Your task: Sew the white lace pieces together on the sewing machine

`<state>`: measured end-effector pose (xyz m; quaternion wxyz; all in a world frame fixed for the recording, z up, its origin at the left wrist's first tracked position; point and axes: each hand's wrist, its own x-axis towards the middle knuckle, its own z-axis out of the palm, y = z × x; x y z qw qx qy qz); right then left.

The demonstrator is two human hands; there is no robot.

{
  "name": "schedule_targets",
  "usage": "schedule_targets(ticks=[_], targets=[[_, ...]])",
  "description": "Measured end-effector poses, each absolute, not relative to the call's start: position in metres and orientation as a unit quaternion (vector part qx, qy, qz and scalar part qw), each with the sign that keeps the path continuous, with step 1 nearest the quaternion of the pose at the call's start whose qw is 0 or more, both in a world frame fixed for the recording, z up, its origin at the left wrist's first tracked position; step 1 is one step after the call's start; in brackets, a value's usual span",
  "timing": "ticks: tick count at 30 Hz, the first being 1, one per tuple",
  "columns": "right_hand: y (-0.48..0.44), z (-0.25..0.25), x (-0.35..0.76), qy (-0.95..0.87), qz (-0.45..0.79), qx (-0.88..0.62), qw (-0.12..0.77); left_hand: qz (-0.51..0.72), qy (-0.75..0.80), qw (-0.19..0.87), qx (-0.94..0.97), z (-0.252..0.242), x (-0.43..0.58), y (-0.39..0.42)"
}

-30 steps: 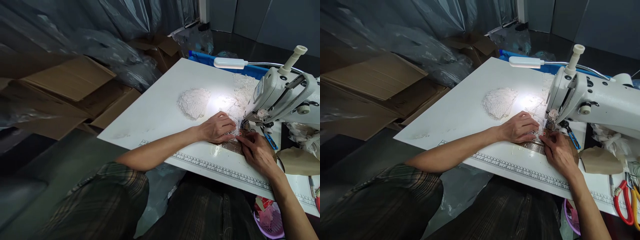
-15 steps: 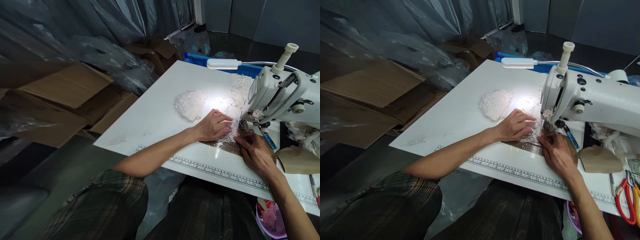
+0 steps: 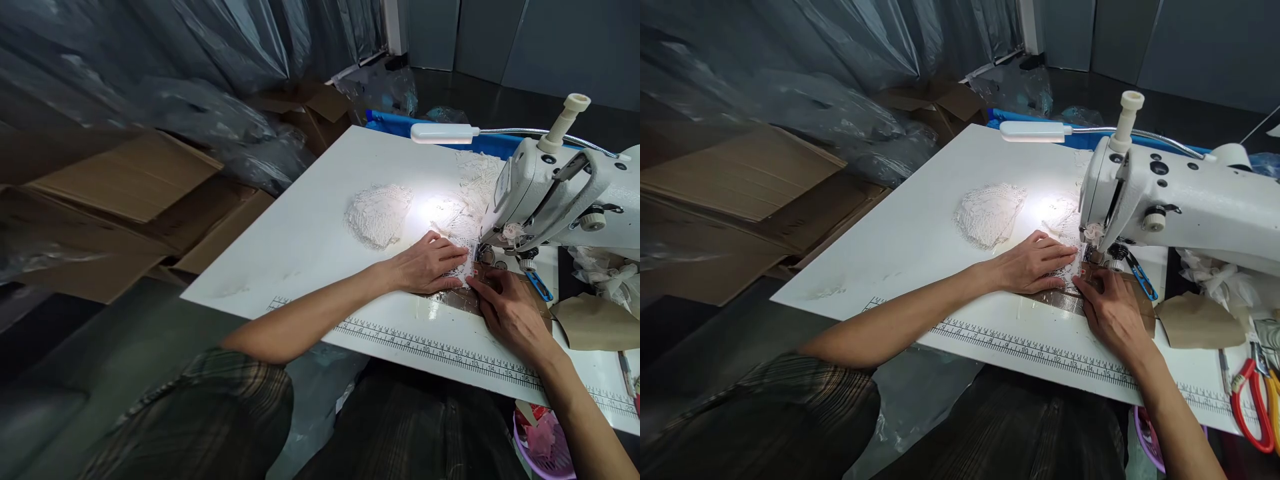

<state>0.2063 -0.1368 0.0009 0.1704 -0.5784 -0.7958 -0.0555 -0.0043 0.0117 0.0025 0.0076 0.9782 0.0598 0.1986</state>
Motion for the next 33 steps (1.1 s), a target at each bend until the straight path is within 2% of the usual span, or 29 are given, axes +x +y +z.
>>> schedule_targets(ticks=[15, 23, 33], targets=[[-0.136, 0.001, 0.207, -0.792, -0.028, -0.585, 0.172, 0.213, 0.115, 0.072, 0.968, 0.001, 0.0, 0.011], [-0.135, 0.004, 0.204, -0.776, -0.027, -0.6, 0.191, 0.142, 0.082, 0.072, 0.984, 0.016, 0.013, 0.024], [-0.134, 0.003, 0.203, -0.771, -0.025, -0.605, 0.198, 0.217, 0.063, 0.095, 0.97, 0.0, 0.014, 0.027]])
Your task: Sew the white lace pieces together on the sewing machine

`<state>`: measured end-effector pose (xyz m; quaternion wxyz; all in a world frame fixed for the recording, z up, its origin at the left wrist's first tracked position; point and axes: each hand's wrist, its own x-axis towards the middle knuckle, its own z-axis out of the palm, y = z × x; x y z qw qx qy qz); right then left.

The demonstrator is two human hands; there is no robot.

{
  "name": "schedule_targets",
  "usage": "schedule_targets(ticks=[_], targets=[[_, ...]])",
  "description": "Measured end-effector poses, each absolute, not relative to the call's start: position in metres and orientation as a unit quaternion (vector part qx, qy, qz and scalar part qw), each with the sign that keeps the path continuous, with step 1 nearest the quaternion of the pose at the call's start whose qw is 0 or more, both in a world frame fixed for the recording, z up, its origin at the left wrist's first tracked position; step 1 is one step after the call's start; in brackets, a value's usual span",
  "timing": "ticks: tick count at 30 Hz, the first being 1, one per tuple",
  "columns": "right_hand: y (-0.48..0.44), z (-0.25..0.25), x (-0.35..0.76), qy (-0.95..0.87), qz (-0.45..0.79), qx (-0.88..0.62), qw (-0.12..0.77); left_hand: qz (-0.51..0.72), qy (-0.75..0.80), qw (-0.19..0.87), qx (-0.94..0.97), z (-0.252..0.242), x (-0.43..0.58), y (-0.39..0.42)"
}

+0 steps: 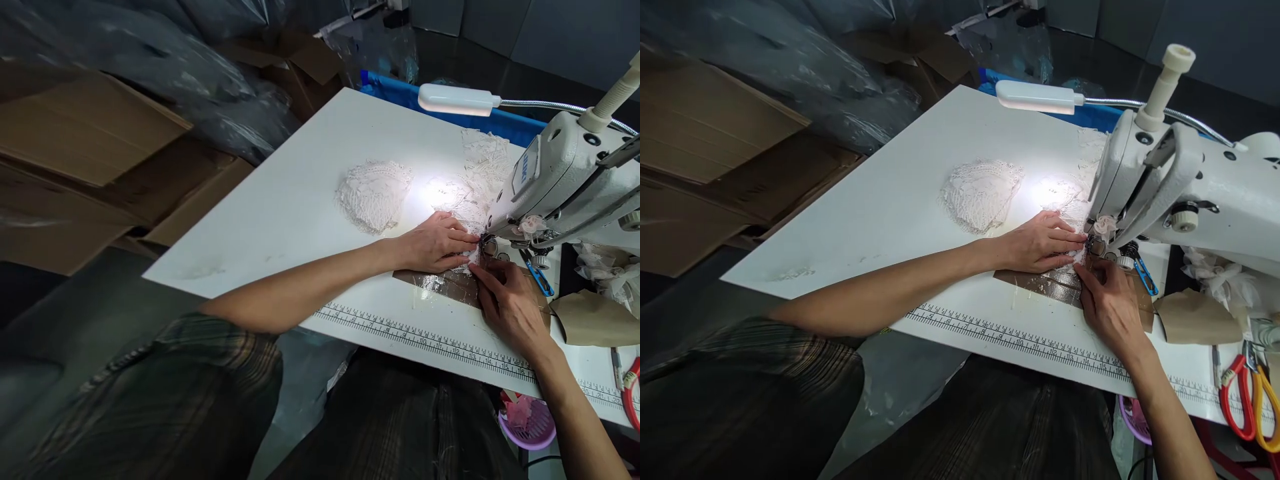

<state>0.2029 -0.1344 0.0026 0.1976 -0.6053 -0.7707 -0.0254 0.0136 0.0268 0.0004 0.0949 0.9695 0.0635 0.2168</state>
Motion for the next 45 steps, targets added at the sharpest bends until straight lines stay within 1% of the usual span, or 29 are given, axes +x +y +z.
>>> schedule_targets(ticks=[13, 19, 27, 38, 45], targets=[[-0.134, 0.003, 0.204, -0.772, -0.028, -0.597, 0.218, 0.235, 0.067, 0.095, 0.965, -0.003, 0.014, 0.027], [-0.133, 0.001, 0.203, -0.766, -0.038, -0.598, 0.232, 0.217, 0.07, 0.094, 0.969, 0.0, 0.014, 0.026], [-0.131, 0.0, 0.207, -0.774, -0.051, -0.594, 0.213, 0.181, 0.076, 0.046, 0.979, 0.004, 0.014, 0.023], [-0.129, 0.002, 0.208, -0.778, -0.064, -0.592, 0.197, 0.176, 0.08, -0.022, 0.981, 0.008, 0.017, 0.018], [-0.129, 0.003, 0.209, -0.781, -0.071, -0.588, 0.198, 0.178, 0.093, -0.028, 0.979, 0.009, 0.017, 0.013]])
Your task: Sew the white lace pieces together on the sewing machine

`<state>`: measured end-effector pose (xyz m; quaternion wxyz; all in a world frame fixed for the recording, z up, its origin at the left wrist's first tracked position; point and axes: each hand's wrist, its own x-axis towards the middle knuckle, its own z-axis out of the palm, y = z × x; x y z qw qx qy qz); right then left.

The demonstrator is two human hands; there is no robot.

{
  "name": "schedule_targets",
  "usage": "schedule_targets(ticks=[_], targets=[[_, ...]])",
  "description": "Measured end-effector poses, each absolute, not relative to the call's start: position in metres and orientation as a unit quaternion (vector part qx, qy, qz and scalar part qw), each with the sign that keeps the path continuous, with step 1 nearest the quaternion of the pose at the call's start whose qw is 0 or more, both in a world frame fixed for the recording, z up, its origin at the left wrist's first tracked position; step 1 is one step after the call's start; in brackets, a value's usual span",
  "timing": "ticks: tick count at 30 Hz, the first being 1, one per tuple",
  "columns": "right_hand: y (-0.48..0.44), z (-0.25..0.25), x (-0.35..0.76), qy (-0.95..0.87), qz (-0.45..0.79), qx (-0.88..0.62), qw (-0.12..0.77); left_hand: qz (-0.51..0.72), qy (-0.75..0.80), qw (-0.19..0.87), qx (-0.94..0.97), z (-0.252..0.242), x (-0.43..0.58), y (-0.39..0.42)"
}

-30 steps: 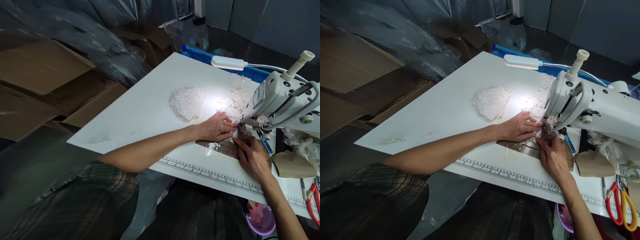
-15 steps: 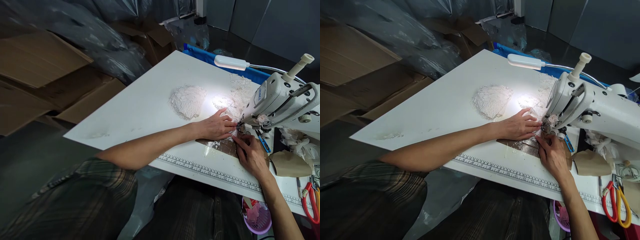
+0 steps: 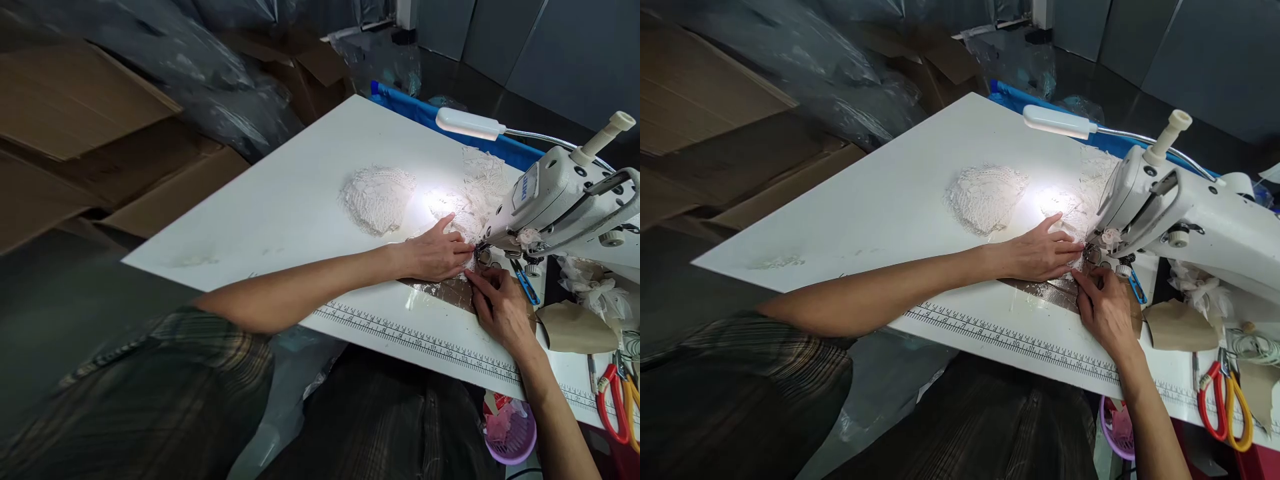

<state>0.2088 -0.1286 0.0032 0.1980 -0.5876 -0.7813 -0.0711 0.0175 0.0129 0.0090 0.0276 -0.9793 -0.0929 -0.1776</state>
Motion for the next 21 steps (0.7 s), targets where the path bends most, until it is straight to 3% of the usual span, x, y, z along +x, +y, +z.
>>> schedule_targets(ticks=[11, 21], targets=[[-0.1308, 0.0017, 0.2075, -0.773, -0.052, -0.595, 0.216, -0.253, -0.045, 0.058, -0.965, 0.001, 0.0193, 0.0122], [-0.1291, 0.0081, 0.2042, -0.774, -0.039, -0.6, 0.197, -0.23, -0.069, 0.036, -0.97, 0.0057, 0.0169, 0.01]])
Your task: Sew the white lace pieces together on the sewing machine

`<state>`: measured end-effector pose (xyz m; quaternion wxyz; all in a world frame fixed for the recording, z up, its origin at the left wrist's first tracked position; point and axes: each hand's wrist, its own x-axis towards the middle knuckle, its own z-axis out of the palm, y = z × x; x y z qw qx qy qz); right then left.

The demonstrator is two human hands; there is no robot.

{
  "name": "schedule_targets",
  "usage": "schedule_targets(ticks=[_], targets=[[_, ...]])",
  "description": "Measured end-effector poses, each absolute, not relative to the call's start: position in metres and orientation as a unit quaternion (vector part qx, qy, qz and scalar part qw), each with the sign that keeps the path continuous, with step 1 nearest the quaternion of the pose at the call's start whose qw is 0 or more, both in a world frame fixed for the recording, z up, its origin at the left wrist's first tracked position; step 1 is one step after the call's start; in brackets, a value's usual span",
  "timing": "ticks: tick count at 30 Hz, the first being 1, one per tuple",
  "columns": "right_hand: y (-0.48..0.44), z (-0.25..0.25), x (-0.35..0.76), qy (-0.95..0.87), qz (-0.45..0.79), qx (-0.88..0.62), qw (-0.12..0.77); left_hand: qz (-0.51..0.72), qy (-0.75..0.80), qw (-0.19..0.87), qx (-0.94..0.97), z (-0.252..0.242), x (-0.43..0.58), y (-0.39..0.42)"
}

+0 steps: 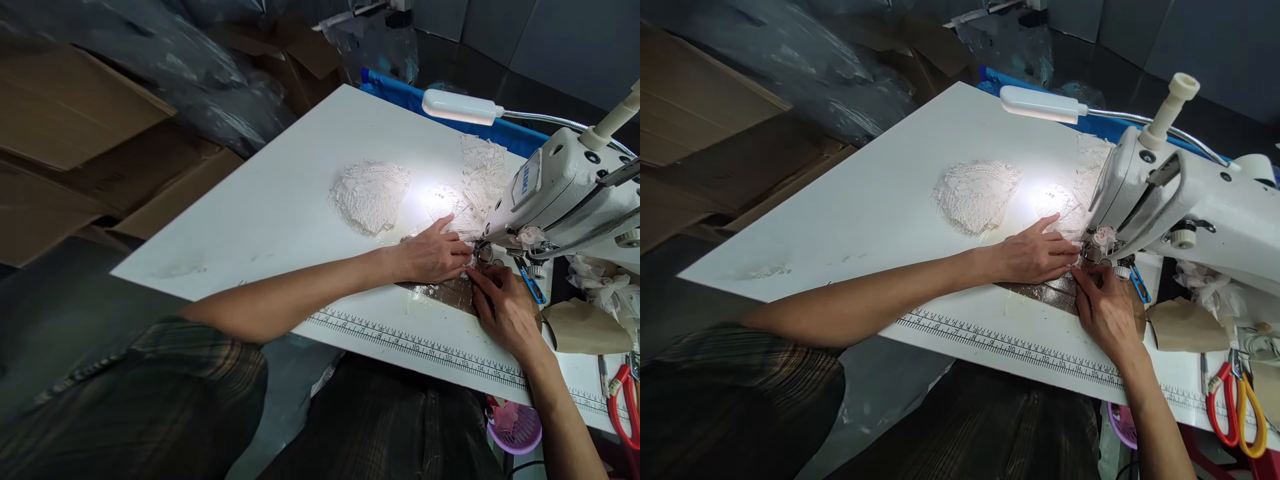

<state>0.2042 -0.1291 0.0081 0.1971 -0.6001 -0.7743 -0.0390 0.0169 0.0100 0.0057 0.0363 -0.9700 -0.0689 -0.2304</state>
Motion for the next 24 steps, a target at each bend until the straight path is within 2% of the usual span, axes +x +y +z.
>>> schedule_targets(ticks=[16, 19, 24], targets=[[-0.119, 0.016, 0.205, -0.755, -0.007, -0.644, 0.121, -0.204, -0.141, 0.067, -0.966, 0.005, 0.024, 0.009], [-0.12, 0.015, 0.208, -0.748, 0.024, -0.646, 0.151, -0.205, -0.167, 0.077, -0.961, 0.004, 0.026, 0.006], [-0.127, 0.009, 0.214, -0.707, 0.064, -0.651, 0.267, -0.219, -0.168, 0.084, -0.957, 0.001, 0.029, 0.004]])
